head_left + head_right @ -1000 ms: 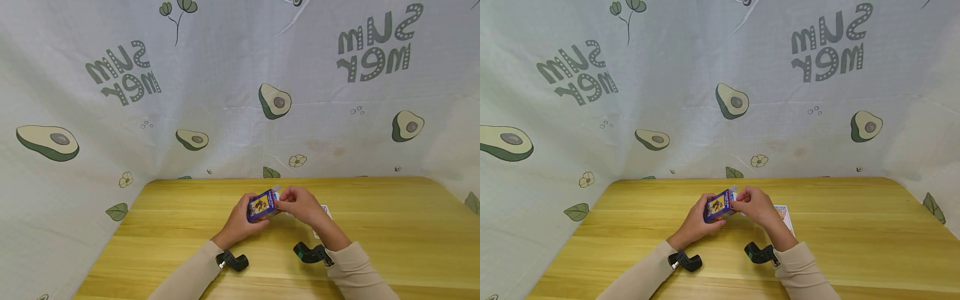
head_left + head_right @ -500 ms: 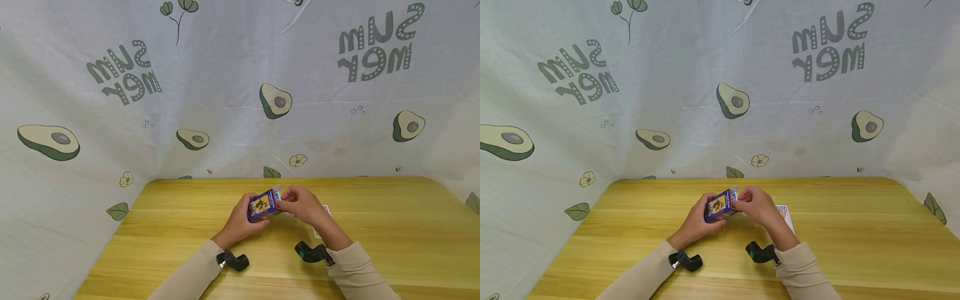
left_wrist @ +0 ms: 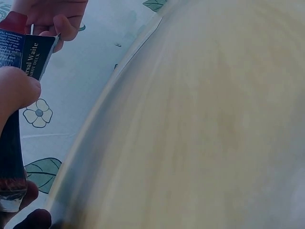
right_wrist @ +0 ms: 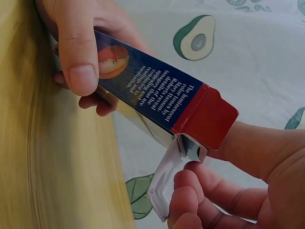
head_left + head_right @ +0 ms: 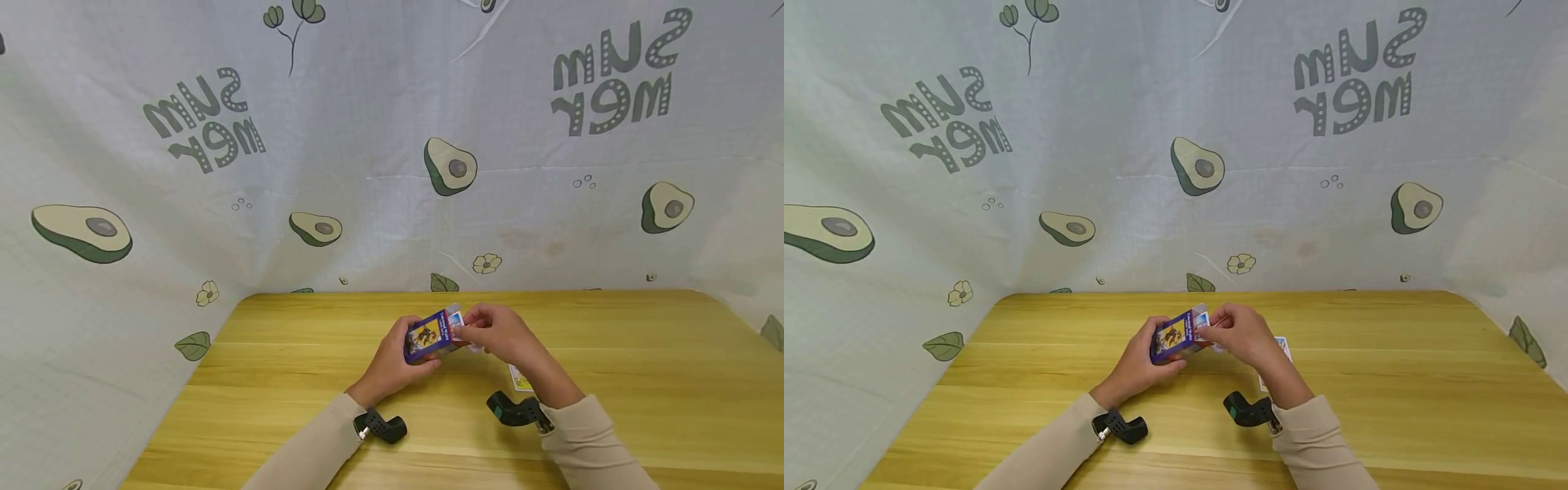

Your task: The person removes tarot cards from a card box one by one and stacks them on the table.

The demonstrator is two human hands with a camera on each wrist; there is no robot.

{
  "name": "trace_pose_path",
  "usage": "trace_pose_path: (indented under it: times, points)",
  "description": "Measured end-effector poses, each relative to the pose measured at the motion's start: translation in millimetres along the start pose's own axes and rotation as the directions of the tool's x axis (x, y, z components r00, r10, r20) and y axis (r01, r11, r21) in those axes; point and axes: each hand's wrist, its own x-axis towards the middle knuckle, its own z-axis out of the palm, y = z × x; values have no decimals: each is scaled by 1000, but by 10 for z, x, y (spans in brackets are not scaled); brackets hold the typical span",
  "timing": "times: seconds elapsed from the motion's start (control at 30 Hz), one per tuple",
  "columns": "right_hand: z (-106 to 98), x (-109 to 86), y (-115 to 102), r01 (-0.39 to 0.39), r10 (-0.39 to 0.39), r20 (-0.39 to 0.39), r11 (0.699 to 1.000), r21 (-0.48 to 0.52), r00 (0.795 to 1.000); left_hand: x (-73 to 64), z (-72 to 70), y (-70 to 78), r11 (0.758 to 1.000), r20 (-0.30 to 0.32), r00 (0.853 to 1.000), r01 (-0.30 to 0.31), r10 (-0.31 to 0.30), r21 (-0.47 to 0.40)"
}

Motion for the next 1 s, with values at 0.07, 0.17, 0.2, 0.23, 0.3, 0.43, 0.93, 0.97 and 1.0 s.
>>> trace_pose_path:
  times: [0.07, 0.17, 0.2, 0.23, 0.3, 0.43, 0.93, 0.97, 1.0]
  points:
    - [-14, -1, 3, -4, 4, 3, 1000, 0, 1000, -3, -1, 1, 1000, 0, 1000, -6, 6, 0]
    - [-36, -8, 7, -1, 1, 7, 1000, 0, 1000, -5, 0, 1, 1000, -4, 1000, -14, 14, 7]
    - [-44, -10, 8, -1, 1, 7, 1000, 3, 1000, -4, 1, -1, 1000, -6, 1000, -14, 14, 9]
    - [-51, -12, 10, -2, 2, 7, 1000, 4, 1000, -5, 0, -1, 1000, -6, 1000, -13, 13, 9]
    - [-68, -18, 9, -2, 2, 10, 1000, 13, 1000, -2, 2, -6, 1000, -6, 1000, -8, 8, 9]
    - [-103, -21, 9, -13, 13, 16, 999, 39, 1000, -4, 5, -9, 1000, -1, 1000, 13, -13, 3]
    - [-195, -3, 27, -30, 28, 21, 993, 113, 999, 1, -8, 2, 1000, -3, 1000, 14, -13, 8]
    - [-201, -1, 28, -35, 33, 22, 993, 117, 999, 2, -9, 1, 1000, -3, 1000, 10, -10, 10]
    - [-207, 2, 30, -38, 36, 20, 992, 118, 999, 2, -10, 0, 1000, -4, 1000, 6, -6, 11]
